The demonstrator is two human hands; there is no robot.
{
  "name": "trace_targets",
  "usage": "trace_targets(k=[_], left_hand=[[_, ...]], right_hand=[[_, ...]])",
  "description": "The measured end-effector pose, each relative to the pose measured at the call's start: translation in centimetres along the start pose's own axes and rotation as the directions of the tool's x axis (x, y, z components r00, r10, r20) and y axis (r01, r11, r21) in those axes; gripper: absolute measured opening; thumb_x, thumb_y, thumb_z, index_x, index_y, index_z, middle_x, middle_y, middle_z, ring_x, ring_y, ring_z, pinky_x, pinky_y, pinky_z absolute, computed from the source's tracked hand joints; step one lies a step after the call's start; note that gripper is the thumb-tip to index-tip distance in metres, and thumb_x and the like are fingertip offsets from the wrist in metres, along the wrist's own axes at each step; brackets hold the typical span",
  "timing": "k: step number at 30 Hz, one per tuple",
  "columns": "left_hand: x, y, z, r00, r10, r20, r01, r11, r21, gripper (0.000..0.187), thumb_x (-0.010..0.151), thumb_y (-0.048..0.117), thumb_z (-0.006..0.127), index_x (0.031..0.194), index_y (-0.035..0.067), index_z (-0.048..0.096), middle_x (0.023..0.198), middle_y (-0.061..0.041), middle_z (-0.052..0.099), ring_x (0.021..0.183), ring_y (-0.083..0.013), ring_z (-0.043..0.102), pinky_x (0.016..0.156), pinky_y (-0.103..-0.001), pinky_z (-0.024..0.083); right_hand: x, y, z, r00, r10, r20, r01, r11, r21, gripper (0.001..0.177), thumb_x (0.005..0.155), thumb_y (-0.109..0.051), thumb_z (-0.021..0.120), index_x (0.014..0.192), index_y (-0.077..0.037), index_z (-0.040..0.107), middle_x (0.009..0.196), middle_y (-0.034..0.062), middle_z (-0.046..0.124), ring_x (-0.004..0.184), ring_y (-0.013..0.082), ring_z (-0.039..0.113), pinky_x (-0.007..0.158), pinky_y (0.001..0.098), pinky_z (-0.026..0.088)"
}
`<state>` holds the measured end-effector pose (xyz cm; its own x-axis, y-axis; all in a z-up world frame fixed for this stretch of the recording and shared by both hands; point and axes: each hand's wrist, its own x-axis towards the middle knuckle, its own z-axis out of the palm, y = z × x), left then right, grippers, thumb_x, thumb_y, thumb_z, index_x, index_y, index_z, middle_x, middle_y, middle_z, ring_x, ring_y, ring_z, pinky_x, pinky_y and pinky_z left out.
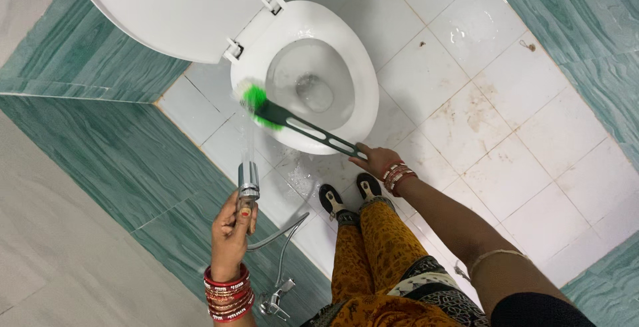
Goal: The person scrubs the inside of a toilet bowl using a long-handled brush while rinsing the brush and bowl with a hand-held bidet sprayer.
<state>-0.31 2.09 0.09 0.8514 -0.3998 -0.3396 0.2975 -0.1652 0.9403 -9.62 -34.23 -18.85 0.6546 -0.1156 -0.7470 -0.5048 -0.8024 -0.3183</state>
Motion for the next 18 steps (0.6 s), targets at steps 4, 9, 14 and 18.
trace_targets(k=[4,9,14,18], left_hand=[[-0.8,-0.2,-0.1,0.998,-0.053,0.020,0.054,0.994,-0.092,0.053,0.101,0.028,0.060,0.146,-0.001,0.052,0.084,0.001,0.060,0.065,-0.0041,0.050,0.057,-0.020,0.043],[0.5,0.3,1.4,0.999,0.023,0.029,-0.020,0.993,-0.113,0.047,0.104,0.028,0.059,0.139,-0.004,0.057,0.085,0.000,0.061,0.065,-0.0045,0.049,0.058,-0.020,0.042],[0.6,1.9,2.4,0.996,0.075,0.050,-0.070,0.994,-0.085,0.048,0.104,0.027,0.059,0.141,-0.003,0.056,0.085,0.000,0.060,0.066,-0.0043,0.048,0.059,-0.020,0.042],[0.2,2.0,2.6,0.998,0.063,0.009,-0.061,0.988,-0.141,0.050,0.103,0.028,0.058,0.141,-0.004,0.055,0.086,0.000,0.061,0.065,-0.0040,0.048,0.059,-0.019,0.042]], right_hand=[[-0.3,2.1,-1.0,0.996,-0.093,-0.004,0.092,0.990,-0.103,0.071,0.090,-0.075,0.043,0.146,-0.030,0.048,0.085,0.0099,0.075,0.080,0.0293,0.074,0.070,0.0440,0.059],[4.2,-1.4,-2.3,0.995,-0.005,-0.101,0.003,1.000,-0.022,0.067,0.093,-0.074,0.044,0.142,-0.029,0.054,0.079,0.0085,0.075,0.076,0.0289,0.074,0.067,0.0432,0.059],[5.7,-4.0,-0.6,0.959,0.197,-0.204,-0.108,0.918,0.381,0.065,0.097,-0.069,0.050,0.138,-0.019,0.059,0.080,0.0123,0.074,0.078,0.0284,0.075,0.071,0.0442,0.058],[3.2,-4.3,1.3,0.981,0.159,-0.114,-0.114,0.938,0.327,0.065,0.097,-0.067,0.047,0.139,-0.018,0.057,0.078,0.0145,0.074,0.074,0.0303,0.075,0.071,0.0466,0.059]])
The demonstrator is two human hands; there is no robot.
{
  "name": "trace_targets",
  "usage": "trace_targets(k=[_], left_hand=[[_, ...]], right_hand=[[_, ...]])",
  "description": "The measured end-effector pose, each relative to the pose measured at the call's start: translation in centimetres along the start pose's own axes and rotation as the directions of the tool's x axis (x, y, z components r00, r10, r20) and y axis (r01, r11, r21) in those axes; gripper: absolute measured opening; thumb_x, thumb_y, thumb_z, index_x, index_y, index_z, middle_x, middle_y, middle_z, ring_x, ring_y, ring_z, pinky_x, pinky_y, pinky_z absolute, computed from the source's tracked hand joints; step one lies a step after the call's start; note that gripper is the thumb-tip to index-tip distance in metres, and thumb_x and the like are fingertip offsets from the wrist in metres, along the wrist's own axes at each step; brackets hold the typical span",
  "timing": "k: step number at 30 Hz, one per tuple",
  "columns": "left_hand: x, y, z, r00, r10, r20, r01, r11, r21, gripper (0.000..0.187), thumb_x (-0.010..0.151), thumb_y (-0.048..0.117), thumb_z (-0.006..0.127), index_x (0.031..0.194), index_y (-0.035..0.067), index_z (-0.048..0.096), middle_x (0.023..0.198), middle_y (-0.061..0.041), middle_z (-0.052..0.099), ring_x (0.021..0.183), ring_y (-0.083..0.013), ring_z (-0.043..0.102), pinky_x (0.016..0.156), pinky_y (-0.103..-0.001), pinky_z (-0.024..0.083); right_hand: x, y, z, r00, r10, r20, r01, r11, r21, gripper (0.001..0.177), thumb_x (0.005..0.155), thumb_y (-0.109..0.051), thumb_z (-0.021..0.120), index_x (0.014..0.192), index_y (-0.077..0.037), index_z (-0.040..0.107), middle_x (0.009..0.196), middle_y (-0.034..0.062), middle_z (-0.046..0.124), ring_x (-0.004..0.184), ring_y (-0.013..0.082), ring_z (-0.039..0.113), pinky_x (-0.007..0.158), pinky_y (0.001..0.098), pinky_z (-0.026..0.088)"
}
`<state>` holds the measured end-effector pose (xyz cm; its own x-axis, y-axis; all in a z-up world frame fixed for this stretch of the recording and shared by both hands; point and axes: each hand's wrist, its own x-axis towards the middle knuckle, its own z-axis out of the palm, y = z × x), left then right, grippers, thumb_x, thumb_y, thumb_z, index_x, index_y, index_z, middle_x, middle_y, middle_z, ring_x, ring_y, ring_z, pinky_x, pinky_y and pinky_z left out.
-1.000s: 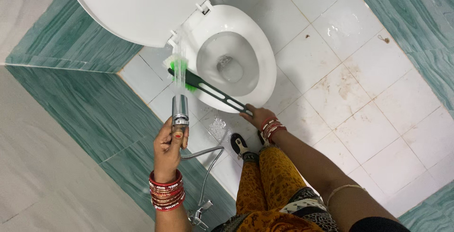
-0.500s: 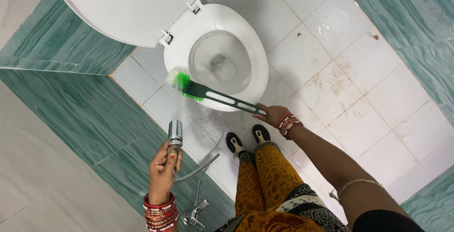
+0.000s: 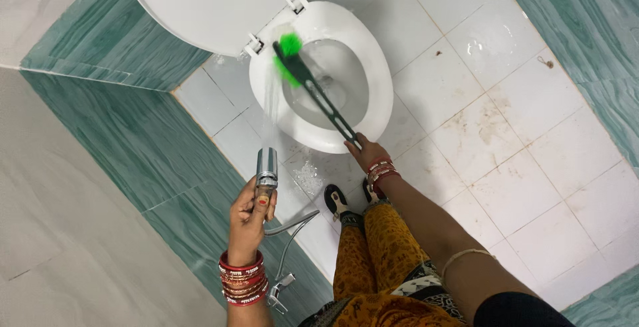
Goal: The person scrubs the inside of a toilet bowl using a long-handled brush while rinsing the brush and bowl with a hand-held bidet sprayer.
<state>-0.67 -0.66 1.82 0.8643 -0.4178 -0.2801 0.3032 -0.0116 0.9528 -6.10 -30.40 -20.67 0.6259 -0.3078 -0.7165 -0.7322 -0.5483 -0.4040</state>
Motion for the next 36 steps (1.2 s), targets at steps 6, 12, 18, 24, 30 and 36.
trace_targets(k=[6,12,18,24,30,36], left_hand=[[0.4,-0.7,-0.7,1.000,-0.006,0.029,0.004,0.999,0.054,0.049,0.104,0.026,0.058,0.144,-0.003,0.054,0.083,0.000,0.061,0.063,-0.0036,0.047,0.056,-0.019,0.041],[-0.5,-1.7,-1.6,0.997,-0.068,-0.024,0.070,0.991,0.112,0.049,0.103,0.022,0.058,0.146,0.000,0.054,0.081,0.001,0.058,0.062,-0.0033,0.046,0.054,-0.018,0.038],[-1.9,-2.6,-2.2,0.997,-0.077,0.023,0.075,0.995,0.062,0.049,0.103,0.021,0.059,0.147,0.001,0.051,0.082,0.001,0.058,0.062,-0.0034,0.047,0.054,-0.019,0.042],[-3.6,-2.5,-2.0,0.989,-0.142,0.040,0.139,0.988,0.069,0.048,0.103,0.021,0.059,0.146,0.001,0.053,0.083,0.003,0.056,0.064,-0.0025,0.045,0.056,-0.017,0.040],[-4.2,-2.9,-2.2,0.978,-0.203,0.050,0.198,0.977,0.082,0.046,0.102,0.020,0.059,0.144,0.000,0.056,0.081,0.003,0.055,0.062,-0.0026,0.042,0.054,-0.018,0.038],[-4.3,-3.3,-2.1,0.982,-0.183,0.044,0.171,0.965,0.199,0.050,0.100,0.016,0.061,0.148,0.003,0.053,0.080,0.004,0.055,0.063,-0.0023,0.043,0.055,-0.019,0.038]], right_hand=[[-2.3,1.7,-2.9,0.984,-0.004,0.177,0.059,0.950,-0.307,0.067,0.093,-0.072,0.041,0.146,-0.030,0.045,0.080,0.0115,0.076,0.075,0.0277,0.078,0.069,0.0450,0.064],[1.7,-1.1,-3.2,0.995,-0.034,-0.094,0.027,0.997,-0.075,0.062,0.097,-0.071,0.045,0.135,-0.025,0.062,0.079,0.0131,0.077,0.079,0.0309,0.074,0.072,0.0451,0.058],[-1.5,3.0,-1.9,0.995,-0.093,0.020,0.095,0.945,-0.313,0.067,0.094,-0.071,0.046,0.143,-0.025,0.051,0.081,0.0093,0.076,0.074,0.0269,0.075,0.062,0.0425,0.060],[-9.5,12.5,-7.0,0.995,-0.068,0.070,0.094,0.866,-0.491,0.061,0.095,-0.073,0.042,0.139,-0.032,0.055,0.069,0.0067,0.074,0.060,0.0226,0.070,0.051,0.0379,0.054],[-14.0,14.9,-7.5,0.987,-0.137,0.088,0.162,0.772,-0.615,0.068,0.090,-0.072,0.044,0.147,-0.035,0.045,0.076,0.0058,0.071,0.057,0.0220,0.070,0.047,0.0369,0.055],[-7.2,5.8,-1.2,0.964,-0.243,0.109,0.263,0.813,-0.520,0.067,0.095,-0.070,0.043,0.149,-0.030,0.044,0.081,0.0085,0.070,0.065,0.0263,0.070,0.052,0.0406,0.057]])
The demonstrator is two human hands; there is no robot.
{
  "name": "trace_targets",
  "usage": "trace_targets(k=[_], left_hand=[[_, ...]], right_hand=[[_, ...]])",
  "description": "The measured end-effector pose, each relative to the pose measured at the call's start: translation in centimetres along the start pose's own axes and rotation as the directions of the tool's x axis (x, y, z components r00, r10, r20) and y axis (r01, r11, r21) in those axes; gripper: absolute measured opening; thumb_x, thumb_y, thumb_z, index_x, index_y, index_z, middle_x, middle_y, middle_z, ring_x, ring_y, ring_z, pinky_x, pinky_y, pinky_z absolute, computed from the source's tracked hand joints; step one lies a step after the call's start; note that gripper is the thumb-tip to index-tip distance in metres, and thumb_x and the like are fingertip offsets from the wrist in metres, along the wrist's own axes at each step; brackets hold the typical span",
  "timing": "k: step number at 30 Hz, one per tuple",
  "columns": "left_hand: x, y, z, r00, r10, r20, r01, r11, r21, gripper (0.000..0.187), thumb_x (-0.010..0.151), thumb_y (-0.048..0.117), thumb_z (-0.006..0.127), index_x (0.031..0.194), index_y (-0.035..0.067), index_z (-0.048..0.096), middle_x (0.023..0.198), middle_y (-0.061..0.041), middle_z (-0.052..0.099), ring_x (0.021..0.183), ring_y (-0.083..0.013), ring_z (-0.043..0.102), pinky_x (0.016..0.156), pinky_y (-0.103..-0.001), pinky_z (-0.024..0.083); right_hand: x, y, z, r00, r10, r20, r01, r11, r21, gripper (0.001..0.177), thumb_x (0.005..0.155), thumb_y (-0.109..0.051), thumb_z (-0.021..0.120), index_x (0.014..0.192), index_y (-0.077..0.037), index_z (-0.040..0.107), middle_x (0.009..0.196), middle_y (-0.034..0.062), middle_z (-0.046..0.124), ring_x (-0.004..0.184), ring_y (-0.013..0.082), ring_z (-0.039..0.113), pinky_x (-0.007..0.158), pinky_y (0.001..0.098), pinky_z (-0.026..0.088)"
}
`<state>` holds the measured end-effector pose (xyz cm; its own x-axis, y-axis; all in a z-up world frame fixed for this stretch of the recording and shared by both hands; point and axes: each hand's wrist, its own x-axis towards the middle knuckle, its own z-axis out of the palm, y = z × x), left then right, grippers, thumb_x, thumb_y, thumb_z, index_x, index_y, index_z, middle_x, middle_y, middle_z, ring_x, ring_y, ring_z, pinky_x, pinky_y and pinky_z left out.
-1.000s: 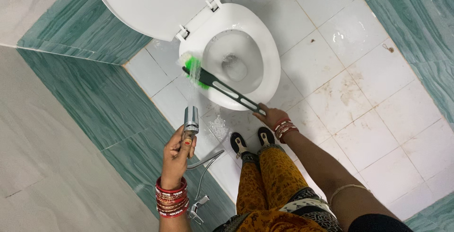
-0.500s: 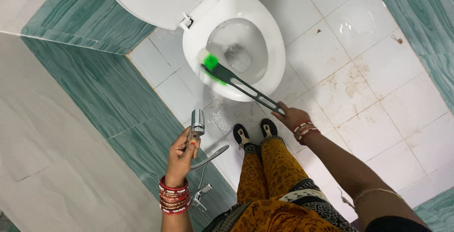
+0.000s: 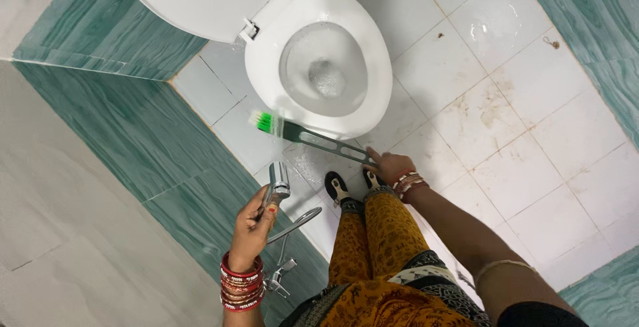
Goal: The person scrubs the inside of a toilet bowl using a long-handled brush while rinsing the brush and bowl with a hand-held bidet sprayer.
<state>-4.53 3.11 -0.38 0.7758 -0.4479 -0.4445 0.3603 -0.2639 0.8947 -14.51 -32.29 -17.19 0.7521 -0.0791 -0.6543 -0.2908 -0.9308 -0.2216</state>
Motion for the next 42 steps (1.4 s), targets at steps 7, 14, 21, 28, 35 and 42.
trace_targets(k=[7,14,21,28,35,42], left_hand=[[-1.6,0.5,-0.6,0.999,-0.021,-0.036,0.022,0.999,0.034,0.051,0.099,0.016,0.061,0.147,0.003,0.053,0.080,0.004,0.058,0.063,-0.0031,0.044,0.054,-0.020,0.037],[-0.2,0.2,1.2,0.998,-0.021,0.054,0.020,0.999,0.025,0.050,0.101,0.019,0.062,0.146,0.001,0.054,0.083,0.004,0.056,0.066,-0.0032,0.045,0.056,-0.020,0.039],[0.7,0.6,2.5,0.986,-0.105,0.127,0.088,0.987,0.134,0.050,0.099,0.019,0.063,0.147,0.005,0.055,0.078,0.005,0.056,0.061,-0.0030,0.045,0.054,-0.021,0.041],[2.7,-0.4,7.3,0.964,-0.153,0.219,0.119,0.979,0.163,0.048,0.096,0.012,0.066,0.143,0.004,0.059,0.088,0.002,0.066,0.062,-0.0044,0.046,0.054,-0.023,0.040],[4.1,0.6,11.2,0.903,-0.093,0.420,0.066,0.995,0.078,0.047,0.099,0.013,0.066,0.144,0.003,0.057,0.097,0.002,0.067,0.077,-0.0037,0.053,0.070,-0.023,0.048],[4.9,0.7,12.2,0.900,-0.173,0.399,0.158,0.985,0.070,0.054,0.101,0.014,0.064,0.153,0.005,0.055,0.077,0.000,0.054,0.059,-0.0045,0.042,0.053,-0.022,0.037]], right_hand=[[-4.5,-6.6,7.1,0.977,0.078,-0.200,0.032,0.867,0.498,0.064,0.094,-0.065,0.050,0.138,-0.019,0.051,0.095,0.0151,0.074,0.075,0.0334,0.073,0.068,0.0453,0.059],[-8.9,-5.0,8.6,0.943,0.162,0.289,-0.286,0.841,0.459,0.064,0.100,-0.063,0.043,0.144,-0.017,0.043,0.093,0.0122,0.075,0.079,0.0311,0.074,0.071,0.0446,0.059],[-17.5,1.0,9.6,0.941,0.197,0.274,-0.314,0.808,0.499,0.068,0.094,-0.061,0.046,0.150,-0.022,0.042,0.090,0.0065,0.079,0.072,0.0214,0.076,0.065,0.0378,0.060],[-14.4,-1.0,9.2,0.956,0.217,0.197,-0.290,0.798,0.529,0.069,0.100,-0.060,0.043,0.155,-0.017,0.037,0.082,0.0144,0.076,0.068,0.0279,0.071,0.062,0.0418,0.058],[-15.9,6.6,6.5,0.864,0.456,0.216,-0.502,0.742,0.445,0.064,0.098,-0.062,0.042,0.150,-0.024,0.046,0.065,0.0113,0.071,0.056,0.0269,0.067,0.053,0.0426,0.053],[-16.9,7.3,8.6,0.861,0.483,0.159,-0.496,0.731,0.469,0.067,0.095,-0.065,0.042,0.148,-0.025,0.046,0.063,0.0080,0.070,0.051,0.0240,0.068,0.047,0.0395,0.054]])
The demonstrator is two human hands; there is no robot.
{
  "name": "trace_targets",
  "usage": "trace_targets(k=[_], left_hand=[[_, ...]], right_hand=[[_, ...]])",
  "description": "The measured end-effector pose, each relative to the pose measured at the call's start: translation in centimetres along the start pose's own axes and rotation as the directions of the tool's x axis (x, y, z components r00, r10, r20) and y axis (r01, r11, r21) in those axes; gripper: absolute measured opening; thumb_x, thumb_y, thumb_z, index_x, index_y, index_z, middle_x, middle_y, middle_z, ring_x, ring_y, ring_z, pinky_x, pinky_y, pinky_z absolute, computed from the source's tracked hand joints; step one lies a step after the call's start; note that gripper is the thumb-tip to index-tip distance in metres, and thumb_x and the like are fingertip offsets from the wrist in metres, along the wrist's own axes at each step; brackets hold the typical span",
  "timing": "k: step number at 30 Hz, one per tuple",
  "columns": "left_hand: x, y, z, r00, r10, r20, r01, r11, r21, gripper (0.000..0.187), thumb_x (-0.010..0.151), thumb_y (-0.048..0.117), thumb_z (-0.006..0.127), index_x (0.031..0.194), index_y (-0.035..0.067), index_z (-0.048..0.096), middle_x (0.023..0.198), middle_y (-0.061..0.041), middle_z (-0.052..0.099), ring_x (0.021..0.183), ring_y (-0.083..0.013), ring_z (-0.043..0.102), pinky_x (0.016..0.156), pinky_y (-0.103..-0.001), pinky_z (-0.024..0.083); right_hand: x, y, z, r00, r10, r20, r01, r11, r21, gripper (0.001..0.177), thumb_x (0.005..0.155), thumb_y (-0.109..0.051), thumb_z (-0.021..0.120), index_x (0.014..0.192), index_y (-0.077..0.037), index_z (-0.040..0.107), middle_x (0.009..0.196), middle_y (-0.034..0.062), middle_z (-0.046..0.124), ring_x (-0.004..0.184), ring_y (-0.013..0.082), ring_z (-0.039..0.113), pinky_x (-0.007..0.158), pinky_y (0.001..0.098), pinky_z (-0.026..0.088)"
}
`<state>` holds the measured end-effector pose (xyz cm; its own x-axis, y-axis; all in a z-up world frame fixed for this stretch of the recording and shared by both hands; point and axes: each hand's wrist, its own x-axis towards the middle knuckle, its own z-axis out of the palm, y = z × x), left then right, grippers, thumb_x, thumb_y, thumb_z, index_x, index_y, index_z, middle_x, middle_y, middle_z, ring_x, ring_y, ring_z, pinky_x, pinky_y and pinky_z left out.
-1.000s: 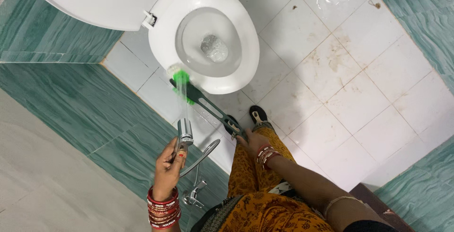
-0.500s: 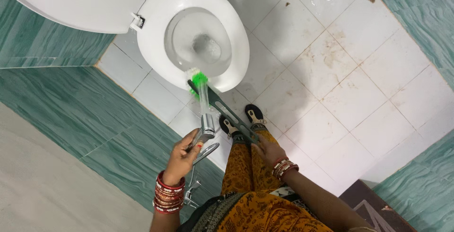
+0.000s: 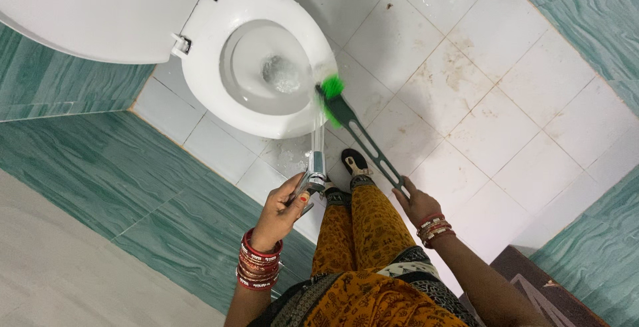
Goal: The person scrubs the inside of a toilet bowl using a long-handled brush while rinsing the brush and bowl with a hand-held bidet sprayer.
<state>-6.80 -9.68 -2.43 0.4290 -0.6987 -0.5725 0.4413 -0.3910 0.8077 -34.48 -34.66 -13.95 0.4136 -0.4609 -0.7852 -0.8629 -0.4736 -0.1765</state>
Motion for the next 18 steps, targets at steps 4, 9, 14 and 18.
trace_targets(k=[4,9,14,18], left_hand=[[0.8,1.3,0.6,0.993,0.105,0.045,-0.103,0.993,-0.052,0.051,0.100,0.012,0.063,0.148,0.000,0.052,0.091,0.001,0.066,0.066,-0.0026,0.045,0.059,-0.020,0.039],[2.2,3.6,1.0,0.978,0.206,0.023,-0.207,0.976,0.064,0.048,0.100,0.012,0.065,0.145,-0.001,0.053,0.101,-0.003,0.072,0.074,-0.0036,0.053,0.067,-0.021,0.047],[1.6,5.3,-0.2,0.947,0.320,-0.016,-0.315,0.938,0.145,0.047,0.102,0.010,0.064,0.146,-0.004,0.053,0.101,-0.003,0.068,0.081,-0.0045,0.054,0.071,-0.021,0.045],[1.2,5.9,-1.1,0.971,0.225,-0.085,-0.216,0.970,0.109,0.050,0.099,0.012,0.064,0.146,-0.003,0.054,0.082,0.000,0.060,0.063,-0.0039,0.042,0.056,-0.021,0.036]], right_hand=[[-0.8,1.5,-0.1,0.994,-0.103,0.030,0.106,0.987,-0.122,0.069,0.093,-0.067,0.044,0.148,-0.027,0.045,0.064,0.0068,0.071,0.054,0.0247,0.069,0.050,0.0403,0.055],[5.6,-2.4,-4.7,1.000,0.023,0.001,-0.023,0.996,-0.082,0.063,0.097,-0.064,0.043,0.150,-0.029,0.047,0.066,0.0073,0.071,0.059,0.0251,0.072,0.053,0.0396,0.056],[6.5,-3.0,-4.2,0.983,-0.113,-0.141,0.111,0.994,-0.026,0.062,0.098,-0.063,0.047,0.148,-0.025,0.050,0.067,0.0076,0.071,0.060,0.0244,0.070,0.050,0.0394,0.053],[2.2,0.8,-1.7,0.999,-0.024,-0.022,0.022,0.994,-0.111,0.063,0.095,-0.064,0.046,0.149,-0.030,0.047,0.071,0.0056,0.072,0.059,0.0232,0.072,0.051,0.0382,0.055]])
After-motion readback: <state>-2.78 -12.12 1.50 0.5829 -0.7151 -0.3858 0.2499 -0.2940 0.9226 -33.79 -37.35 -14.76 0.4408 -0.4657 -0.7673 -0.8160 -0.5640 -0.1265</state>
